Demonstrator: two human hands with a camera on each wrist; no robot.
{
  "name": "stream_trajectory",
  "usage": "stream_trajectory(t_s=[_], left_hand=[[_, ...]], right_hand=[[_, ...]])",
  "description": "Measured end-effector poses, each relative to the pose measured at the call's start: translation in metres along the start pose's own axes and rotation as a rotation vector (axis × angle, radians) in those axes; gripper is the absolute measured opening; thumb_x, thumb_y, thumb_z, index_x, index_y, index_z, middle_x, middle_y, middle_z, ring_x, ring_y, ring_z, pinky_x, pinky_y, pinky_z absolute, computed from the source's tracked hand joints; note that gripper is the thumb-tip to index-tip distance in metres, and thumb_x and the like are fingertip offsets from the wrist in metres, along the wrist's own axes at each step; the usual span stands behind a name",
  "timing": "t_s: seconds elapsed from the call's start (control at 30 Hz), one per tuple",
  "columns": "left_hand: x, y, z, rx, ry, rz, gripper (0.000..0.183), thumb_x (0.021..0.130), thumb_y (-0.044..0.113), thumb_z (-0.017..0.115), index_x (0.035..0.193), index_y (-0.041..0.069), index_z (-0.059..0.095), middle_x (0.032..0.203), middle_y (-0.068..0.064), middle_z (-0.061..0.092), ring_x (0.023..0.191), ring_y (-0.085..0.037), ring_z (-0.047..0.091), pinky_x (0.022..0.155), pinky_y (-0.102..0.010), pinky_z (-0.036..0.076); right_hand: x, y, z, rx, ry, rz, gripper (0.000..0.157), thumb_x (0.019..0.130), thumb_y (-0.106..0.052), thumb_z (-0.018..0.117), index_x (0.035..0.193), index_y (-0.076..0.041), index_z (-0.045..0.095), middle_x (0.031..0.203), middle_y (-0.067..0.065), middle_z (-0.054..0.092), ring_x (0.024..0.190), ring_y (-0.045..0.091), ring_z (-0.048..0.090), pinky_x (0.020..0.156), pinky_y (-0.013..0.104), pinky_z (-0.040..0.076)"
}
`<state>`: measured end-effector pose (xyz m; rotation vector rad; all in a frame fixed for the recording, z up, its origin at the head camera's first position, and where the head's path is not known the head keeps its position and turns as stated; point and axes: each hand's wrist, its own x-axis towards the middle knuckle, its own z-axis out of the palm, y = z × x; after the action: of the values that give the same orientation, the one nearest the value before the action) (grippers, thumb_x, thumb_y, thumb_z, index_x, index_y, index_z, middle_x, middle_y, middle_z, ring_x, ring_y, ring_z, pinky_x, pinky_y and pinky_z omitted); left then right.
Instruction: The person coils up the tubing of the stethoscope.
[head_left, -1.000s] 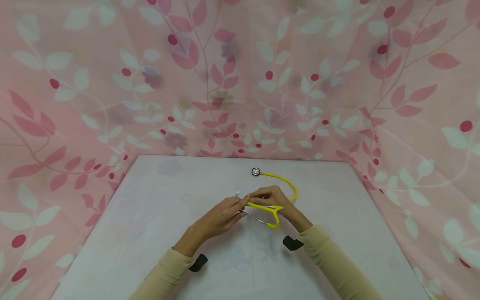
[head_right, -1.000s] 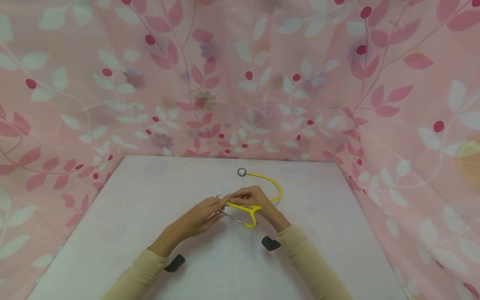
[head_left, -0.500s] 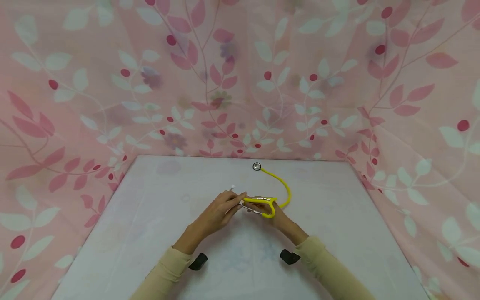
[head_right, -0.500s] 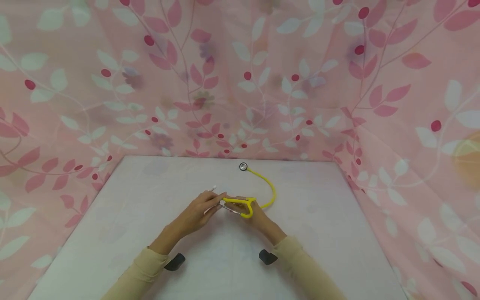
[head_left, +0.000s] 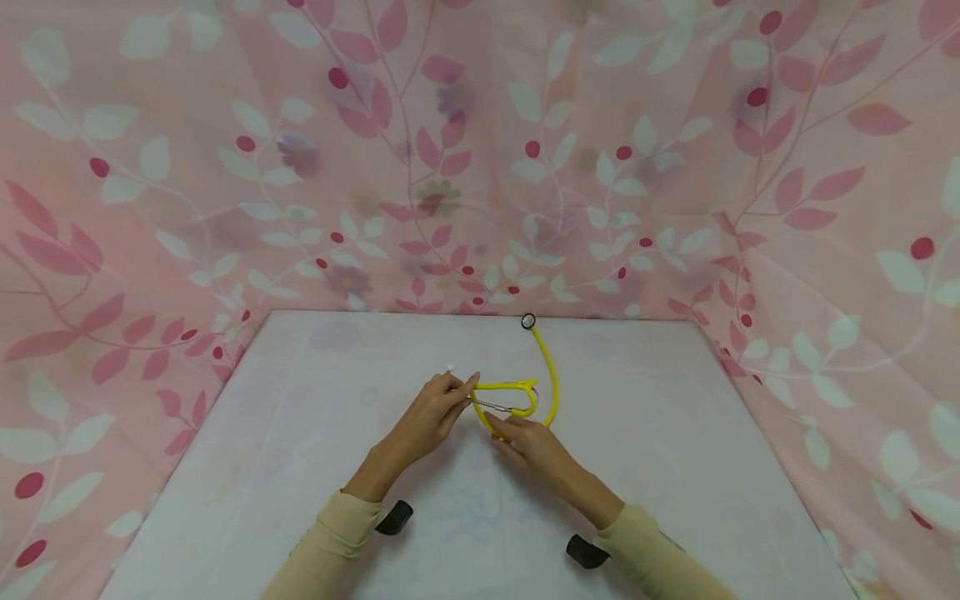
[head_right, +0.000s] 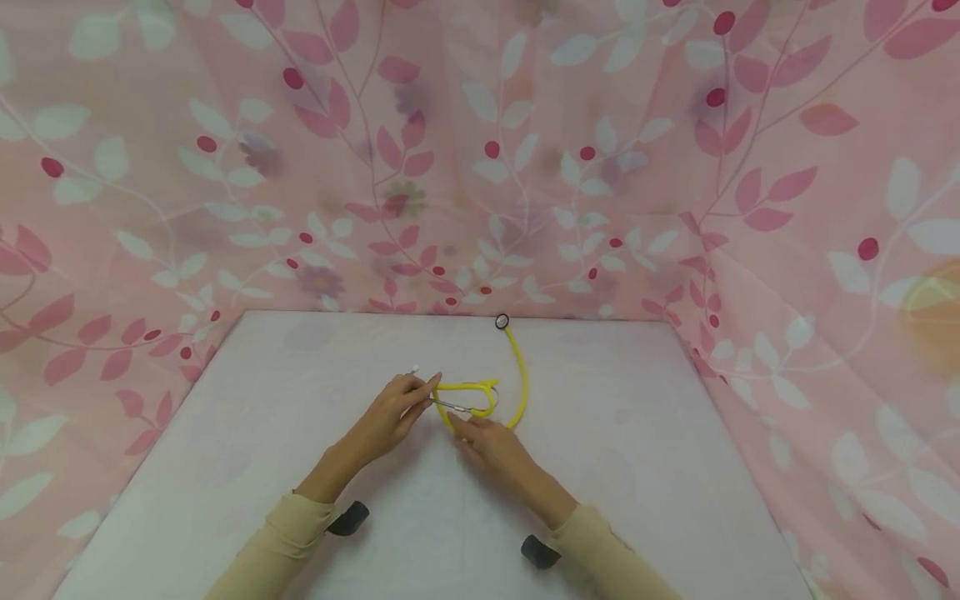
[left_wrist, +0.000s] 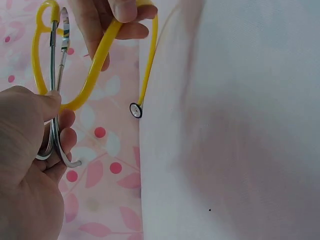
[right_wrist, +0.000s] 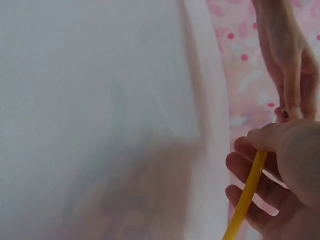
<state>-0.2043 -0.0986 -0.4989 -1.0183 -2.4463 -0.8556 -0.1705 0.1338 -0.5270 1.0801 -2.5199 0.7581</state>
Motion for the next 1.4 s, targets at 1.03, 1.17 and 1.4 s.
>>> stream_trajectory(t_s=[1.03, 1.17, 1.4], left_hand=[[-0.008, 0.007, 0.003, 0.121, -0.044, 0.064, 0.046, 0.085, 0.008, 0.075, 0.129, 0.015, 0.065, 0.097, -0.001, 0.062, 0.089, -0.013, 0.055, 0.079, -0.026, 0.050], [-0.008, 0.009, 0.002, 0.087, -0.055, 0.072, 0.042, 0.087, 0.010, 0.074, 0.128, 0.013, 0.066, 0.100, 0.000, 0.063, 0.093, -0.013, 0.056, 0.081, -0.026, 0.050], [-0.006, 0.013, -0.002, 0.008, -0.012, 0.128, 0.044, 0.091, 0.014, 0.069, 0.135, 0.011, 0.061, 0.105, 0.000, 0.062, 0.099, -0.012, 0.054, 0.082, -0.022, 0.051]], right_hand=[[0.066, -0.011, -0.076, -0.237, 0.004, -0.005, 0.019, 0.085, -0.020, 0.076, 0.104, -0.021, 0.075, 0.082, -0.007, 0.061, 0.060, 0.005, 0.054, 0.052, 0.017, 0.043], [0.070, 0.008, -0.072, -0.120, 0.000, 0.027, 0.020, 0.086, -0.022, 0.075, 0.106, -0.019, 0.076, 0.082, -0.006, 0.064, 0.064, 0.005, 0.054, 0.055, 0.016, 0.043], [0.070, 0.034, -0.067, 0.191, -0.021, 0.210, 0.022, 0.084, -0.033, 0.075, 0.101, -0.019, 0.076, 0.094, -0.006, 0.074, 0.076, 0.006, 0.064, 0.061, 0.021, 0.050]])
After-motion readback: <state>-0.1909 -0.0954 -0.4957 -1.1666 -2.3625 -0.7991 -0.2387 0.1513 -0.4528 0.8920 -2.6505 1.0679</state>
